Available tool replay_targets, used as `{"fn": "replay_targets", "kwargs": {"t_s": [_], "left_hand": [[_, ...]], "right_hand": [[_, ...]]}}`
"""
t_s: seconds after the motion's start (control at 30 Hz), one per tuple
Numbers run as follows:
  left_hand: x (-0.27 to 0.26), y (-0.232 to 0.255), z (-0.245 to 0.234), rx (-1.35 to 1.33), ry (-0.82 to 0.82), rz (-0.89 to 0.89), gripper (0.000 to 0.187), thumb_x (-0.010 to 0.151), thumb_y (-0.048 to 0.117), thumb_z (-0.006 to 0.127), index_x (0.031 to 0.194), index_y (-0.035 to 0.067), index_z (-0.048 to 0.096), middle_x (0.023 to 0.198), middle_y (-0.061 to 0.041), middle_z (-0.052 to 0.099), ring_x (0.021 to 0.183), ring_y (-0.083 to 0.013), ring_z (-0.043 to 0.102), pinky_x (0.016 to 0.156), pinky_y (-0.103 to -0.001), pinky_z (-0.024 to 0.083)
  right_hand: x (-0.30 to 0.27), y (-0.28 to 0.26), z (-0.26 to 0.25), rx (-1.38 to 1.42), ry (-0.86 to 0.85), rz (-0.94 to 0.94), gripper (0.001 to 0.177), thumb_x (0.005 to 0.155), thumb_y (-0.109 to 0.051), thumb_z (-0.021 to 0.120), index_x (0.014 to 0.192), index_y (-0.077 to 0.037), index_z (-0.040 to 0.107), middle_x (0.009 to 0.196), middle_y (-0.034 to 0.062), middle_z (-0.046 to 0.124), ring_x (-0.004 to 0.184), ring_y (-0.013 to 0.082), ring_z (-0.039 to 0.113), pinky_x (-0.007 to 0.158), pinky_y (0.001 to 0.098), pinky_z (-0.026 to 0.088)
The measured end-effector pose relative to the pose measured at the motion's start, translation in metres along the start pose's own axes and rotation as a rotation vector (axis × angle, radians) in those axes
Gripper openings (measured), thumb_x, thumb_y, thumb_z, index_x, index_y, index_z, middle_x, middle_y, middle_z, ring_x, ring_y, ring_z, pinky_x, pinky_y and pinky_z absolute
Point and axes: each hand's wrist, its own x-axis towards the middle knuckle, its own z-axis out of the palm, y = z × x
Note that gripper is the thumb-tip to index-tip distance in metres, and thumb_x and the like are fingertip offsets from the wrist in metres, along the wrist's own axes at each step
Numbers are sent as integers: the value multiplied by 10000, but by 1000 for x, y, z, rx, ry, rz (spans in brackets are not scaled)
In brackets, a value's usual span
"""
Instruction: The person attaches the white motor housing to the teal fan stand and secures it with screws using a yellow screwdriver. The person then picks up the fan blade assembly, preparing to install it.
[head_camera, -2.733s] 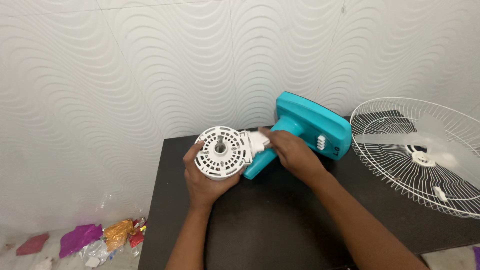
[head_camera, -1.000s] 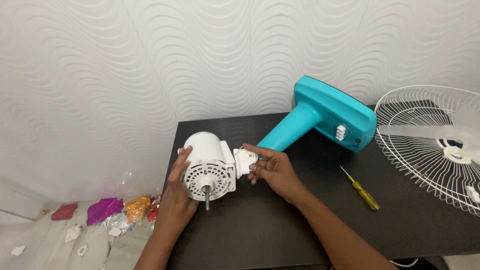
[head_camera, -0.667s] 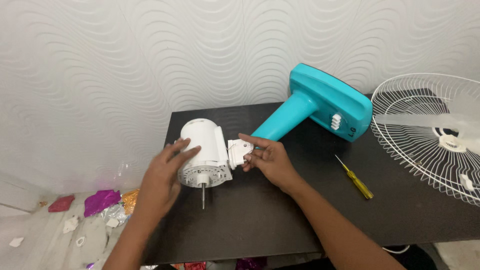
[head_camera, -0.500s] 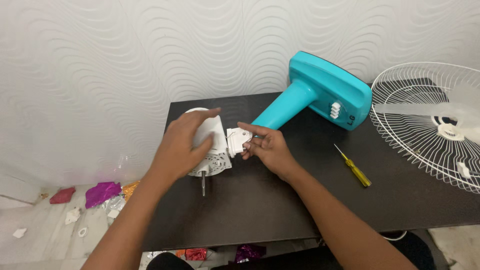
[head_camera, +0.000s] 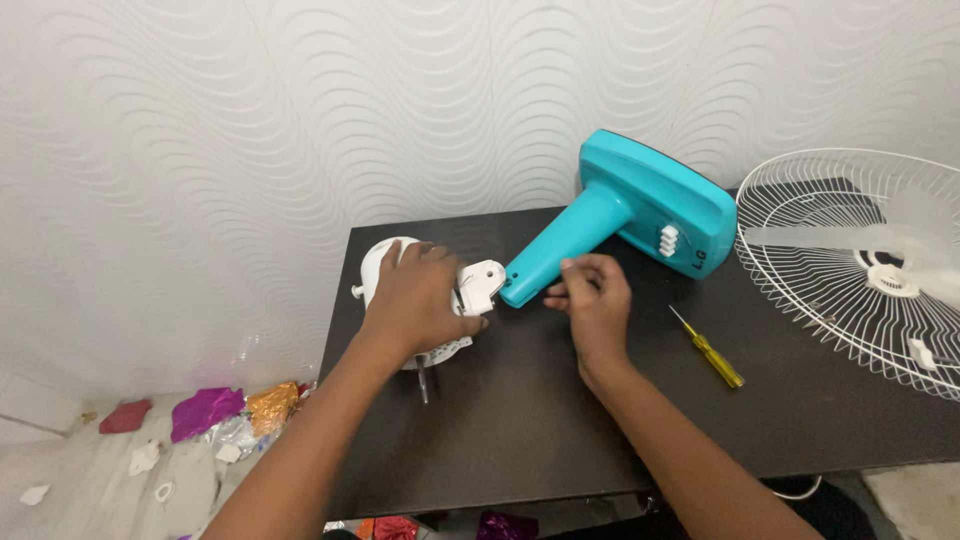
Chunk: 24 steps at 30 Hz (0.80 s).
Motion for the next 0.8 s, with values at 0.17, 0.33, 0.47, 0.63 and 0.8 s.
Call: {"fn": "replay_targets", "kwargs": {"t_s": [0.17,0.33,0.47,0.63,0.8], "left_hand": [[0,1,-2,-14,-22,-21,681,617,468,897,1104,33,703,1282,-159,628,1380,-376,431,1214,-584,187],[2,11,-2,4,-33,-45,687,605,454,909,1110,33,709,1359,-180,557,1415,-371,385,1220,-578,181],[5,16,-4,51,-62,-71,645,614,450,922,1064,31,726,1436,-196,493,1468,-379,302,1209,-583,168],[1,15,-4,30,-37,-95,662,604,432,928,1090,33,721,1440,-196,499,1463,-373,304,1200,-585,165],[-1,15,-8,7,-60,-135,658,613,433,925,1085,30,706,1339,-172,564,1433,-353,368,1207,-585,172]], "right_hand": [[5,-1,-3,-24,210,207,677,929,-225,718,1430,-5,319,1230,190,569,1077,230,658,936,380,591],[25,-7,9,146,-50,387,606,894,-260,716,1339,64,463,1207,214,663,1109,327,699,940,491,602],[37,-11,4,187,-174,399,551,902,-259,707,1289,88,526,1199,216,679,1099,318,718,959,512,606],[35,-3,-2,300,-159,265,438,931,-275,666,1246,7,552,1200,155,694,1092,265,716,963,489,574],[38,7,-5,335,-208,169,367,943,-253,671,1217,-34,564,1159,127,706,1075,247,712,971,477,577]]}}
